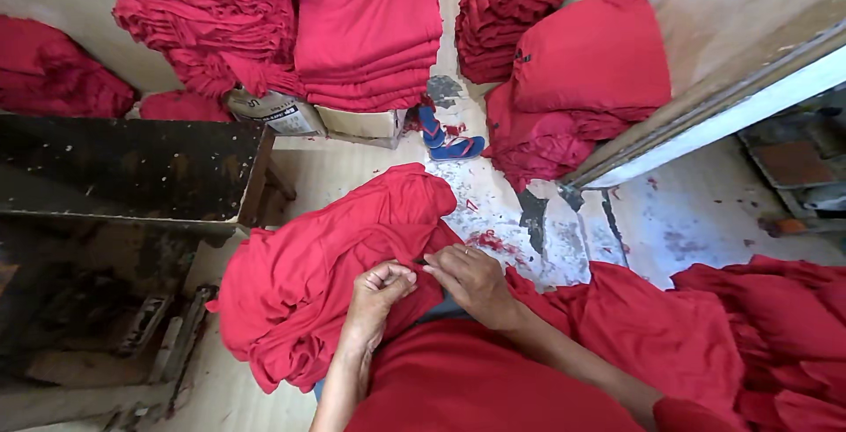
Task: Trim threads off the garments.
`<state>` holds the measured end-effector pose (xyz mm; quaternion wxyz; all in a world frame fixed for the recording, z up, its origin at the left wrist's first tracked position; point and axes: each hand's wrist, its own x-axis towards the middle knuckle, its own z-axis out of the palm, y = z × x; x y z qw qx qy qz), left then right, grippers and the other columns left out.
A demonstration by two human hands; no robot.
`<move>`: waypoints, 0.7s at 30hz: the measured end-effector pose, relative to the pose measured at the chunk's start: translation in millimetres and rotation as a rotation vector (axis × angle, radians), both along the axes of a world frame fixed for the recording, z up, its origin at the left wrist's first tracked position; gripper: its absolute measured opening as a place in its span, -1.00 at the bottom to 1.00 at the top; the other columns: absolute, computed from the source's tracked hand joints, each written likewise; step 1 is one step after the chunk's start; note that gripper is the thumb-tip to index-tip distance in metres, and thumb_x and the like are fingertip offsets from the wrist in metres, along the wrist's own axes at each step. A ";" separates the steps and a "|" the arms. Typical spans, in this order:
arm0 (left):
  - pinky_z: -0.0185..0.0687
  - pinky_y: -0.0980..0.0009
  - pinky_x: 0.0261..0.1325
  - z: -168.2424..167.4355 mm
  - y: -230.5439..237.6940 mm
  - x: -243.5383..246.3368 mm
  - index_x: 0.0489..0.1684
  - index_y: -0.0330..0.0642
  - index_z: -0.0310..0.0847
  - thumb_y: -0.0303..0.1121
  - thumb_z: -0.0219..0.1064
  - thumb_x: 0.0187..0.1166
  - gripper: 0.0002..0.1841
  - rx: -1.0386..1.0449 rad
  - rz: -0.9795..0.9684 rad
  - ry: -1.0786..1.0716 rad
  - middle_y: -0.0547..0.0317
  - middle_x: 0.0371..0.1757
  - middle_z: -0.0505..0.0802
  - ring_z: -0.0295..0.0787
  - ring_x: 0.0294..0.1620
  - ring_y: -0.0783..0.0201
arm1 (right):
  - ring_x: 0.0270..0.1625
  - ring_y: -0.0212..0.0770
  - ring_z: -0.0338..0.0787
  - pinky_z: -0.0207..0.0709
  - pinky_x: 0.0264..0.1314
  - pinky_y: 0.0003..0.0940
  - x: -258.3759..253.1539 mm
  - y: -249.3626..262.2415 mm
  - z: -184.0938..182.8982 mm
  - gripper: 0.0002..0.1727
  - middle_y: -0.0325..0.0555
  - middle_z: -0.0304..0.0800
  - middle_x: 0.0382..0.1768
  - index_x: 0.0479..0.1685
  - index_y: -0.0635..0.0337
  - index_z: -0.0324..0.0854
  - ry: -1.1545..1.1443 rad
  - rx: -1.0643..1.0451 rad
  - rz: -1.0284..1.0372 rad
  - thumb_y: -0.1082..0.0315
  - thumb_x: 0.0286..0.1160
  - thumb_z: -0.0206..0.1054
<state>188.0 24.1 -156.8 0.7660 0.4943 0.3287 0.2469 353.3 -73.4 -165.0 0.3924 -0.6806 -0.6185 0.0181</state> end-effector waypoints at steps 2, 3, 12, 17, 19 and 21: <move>0.86 0.25 0.04 -0.2 -0.2 1.5 -0.30 -0.30 0.70 -0.66 0.26 0.53 -0.88 -0.087 0.019 -0.015 0.19 -0.22 0.85 0.85 -0.16 0.30 | -0.12 -0.17 0.89 0.76 -0.03 -0.25 2.9 -1.7 -4.2 -0.71 0.00 0.89 -0.18 -0.01 0.31 0.78 0.214 0.006 -0.047 0.23 0.66 0.32; 0.86 0.22 0.05 -0.5 -0.2 2.0 -0.30 -0.30 0.68 -0.66 0.23 0.55 -0.87 -0.130 0.027 -0.024 0.18 -0.25 0.84 0.85 -0.17 0.29 | -0.16 -0.26 0.84 0.73 -0.08 -0.30 4.5 -3.0 -4.0 -0.66 -0.04 0.86 -0.18 0.07 0.33 0.71 0.361 -0.042 -0.067 0.18 0.64 0.34; 0.77 0.26 0.27 32.7 16.0 -63.8 -0.22 -0.28 0.78 -0.43 0.33 0.54 -0.87 0.677 -0.014 0.402 -0.01 0.21 0.84 0.82 0.22 0.21 | -0.25 -0.18 0.75 0.65 -0.09 -0.17 13.9 -12.1 -19.1 -0.62 -0.01 0.77 -0.26 0.16 0.31 0.63 0.553 -0.421 -0.064 0.16 0.79 0.12; 0.71 0.02 0.20 60.2 20.0 -193.4 0.06 -0.53 0.66 -0.41 0.30 0.62 -0.72 0.777 0.390 0.945 -0.31 0.12 0.82 0.82 0.11 -0.04 | -0.10 0.03 0.83 0.66 0.03 0.04 17.4 -16.1 -19.5 -0.57 0.13 0.80 -0.15 0.12 0.33 0.65 0.391 -0.521 -0.193 0.10 0.82 0.09; 0.52 -0.17 0.35 62.7 22.4 -218.6 0.24 -0.64 0.54 -0.37 0.32 0.59 -0.57 0.772 0.516 1.132 -0.59 0.24 0.69 0.67 0.28 -0.34 | 0.00 0.10 0.82 0.62 0.11 0.13 18.9 -17.0 -22.2 -0.50 0.16 0.80 -0.08 0.14 0.33 0.64 0.368 -0.636 -0.198 -0.01 0.78 0.13; 0.67 0.15 0.20 67.8 20.1 -202.3 0.33 -0.60 0.40 -0.27 0.36 0.62 -0.47 0.773 0.550 1.023 -0.40 0.19 0.71 0.73 0.14 0.00 | 0.09 0.14 0.79 0.58 0.22 0.19 20.4 -15.1 -24.3 -0.48 0.20 0.78 -0.02 0.17 0.33 0.64 0.439 -0.738 -0.142 -0.03 0.74 0.19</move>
